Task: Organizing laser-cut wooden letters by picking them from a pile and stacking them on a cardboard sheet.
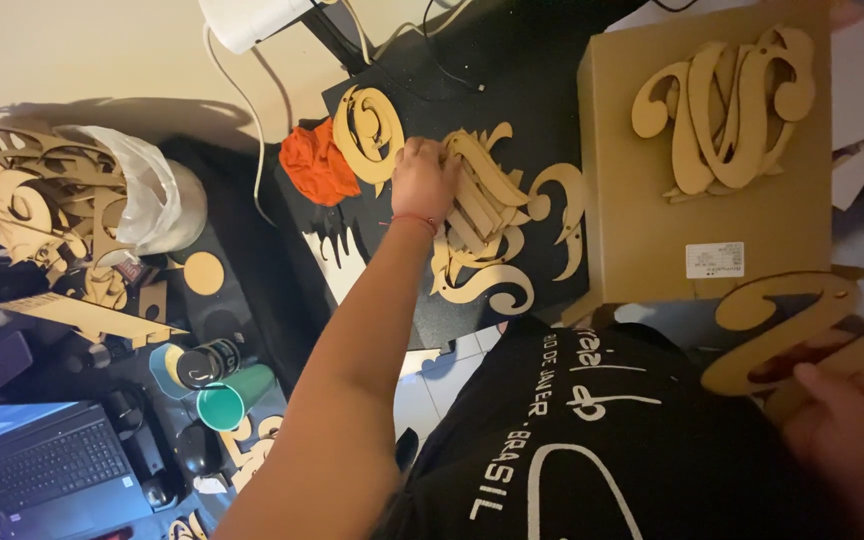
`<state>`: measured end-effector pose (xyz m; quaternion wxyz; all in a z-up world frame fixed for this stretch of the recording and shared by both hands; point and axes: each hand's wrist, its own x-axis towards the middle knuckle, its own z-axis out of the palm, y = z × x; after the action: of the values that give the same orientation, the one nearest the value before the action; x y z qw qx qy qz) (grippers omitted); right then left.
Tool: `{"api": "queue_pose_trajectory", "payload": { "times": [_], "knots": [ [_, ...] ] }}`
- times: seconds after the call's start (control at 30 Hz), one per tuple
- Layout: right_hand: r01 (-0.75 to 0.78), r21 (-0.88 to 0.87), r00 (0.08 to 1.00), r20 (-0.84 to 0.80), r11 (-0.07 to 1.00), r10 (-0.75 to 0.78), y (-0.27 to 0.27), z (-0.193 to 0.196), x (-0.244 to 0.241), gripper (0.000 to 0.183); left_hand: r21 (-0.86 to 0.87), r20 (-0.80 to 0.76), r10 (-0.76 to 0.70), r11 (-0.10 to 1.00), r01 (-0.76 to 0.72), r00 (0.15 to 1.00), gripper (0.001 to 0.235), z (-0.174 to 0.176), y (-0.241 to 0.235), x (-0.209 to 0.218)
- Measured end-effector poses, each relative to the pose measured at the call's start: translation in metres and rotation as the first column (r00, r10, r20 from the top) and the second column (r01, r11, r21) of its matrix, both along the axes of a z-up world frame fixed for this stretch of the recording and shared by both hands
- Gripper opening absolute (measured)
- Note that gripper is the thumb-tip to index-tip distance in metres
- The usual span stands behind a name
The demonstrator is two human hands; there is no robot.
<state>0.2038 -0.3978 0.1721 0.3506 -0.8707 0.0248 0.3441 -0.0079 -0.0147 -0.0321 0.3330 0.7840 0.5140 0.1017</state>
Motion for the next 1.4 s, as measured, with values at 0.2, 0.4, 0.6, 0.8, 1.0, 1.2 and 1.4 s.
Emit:
{"api": "queue_pose_trajectory", "payload": {
  "times": [0.2,0.4,0.6,0.8,1.0,1.2,1.4],
  "knots": [
    [-0.071,0.068,0.997,-0.011,0.995,0.072,-0.012,-0.009,0.001,0.022,0.171,-0.330,-0.011,0.983,0.071,0.944,0.032,-0.010,-0.003,0.017],
    [-0.385,0.278,0.906,0.298,0.880,0.302,-0.047,-0.050,0.014,0.029,-0.168,-0.155,0.106,0.977,-0.132,0.982,0.024,0.025,-0.009,0.018],
    [-0.110,-0.004,0.988,0.105,0.994,0.110,-0.013,-0.018,-0.001,0.039,-0.175,0.191,0.263,0.957,-0.230,0.946,0.020,0.024,0.009,-0.022],
    [0.017,0.329,0.999,-0.054,0.944,0.001,-0.027,-0.032,0.001,0.024,-0.385,0.326,0.516,0.838,-0.388,0.792,0.012,0.072,0.005,-0.061],
    [-0.688,0.031,0.645,0.485,0.725,0.591,-0.038,-0.038,0.010,0.020,-0.797,0.574,0.708,0.597,0.084,0.411,0.016,0.055,-0.019,-0.080],
    [-0.800,-0.278,0.228,0.678,0.531,0.699,-0.080,-0.097,0.050,0.028,-0.661,0.750,0.530,0.588,0.466,0.396,0.020,0.102,-0.057,-0.075],
    [-0.707,0.090,0.672,0.396,0.702,0.626,-0.048,-0.075,0.032,0.018,-0.549,0.577,0.799,0.225,0.805,0.170,0.034,0.099,-0.075,-0.077]
  ]
}}
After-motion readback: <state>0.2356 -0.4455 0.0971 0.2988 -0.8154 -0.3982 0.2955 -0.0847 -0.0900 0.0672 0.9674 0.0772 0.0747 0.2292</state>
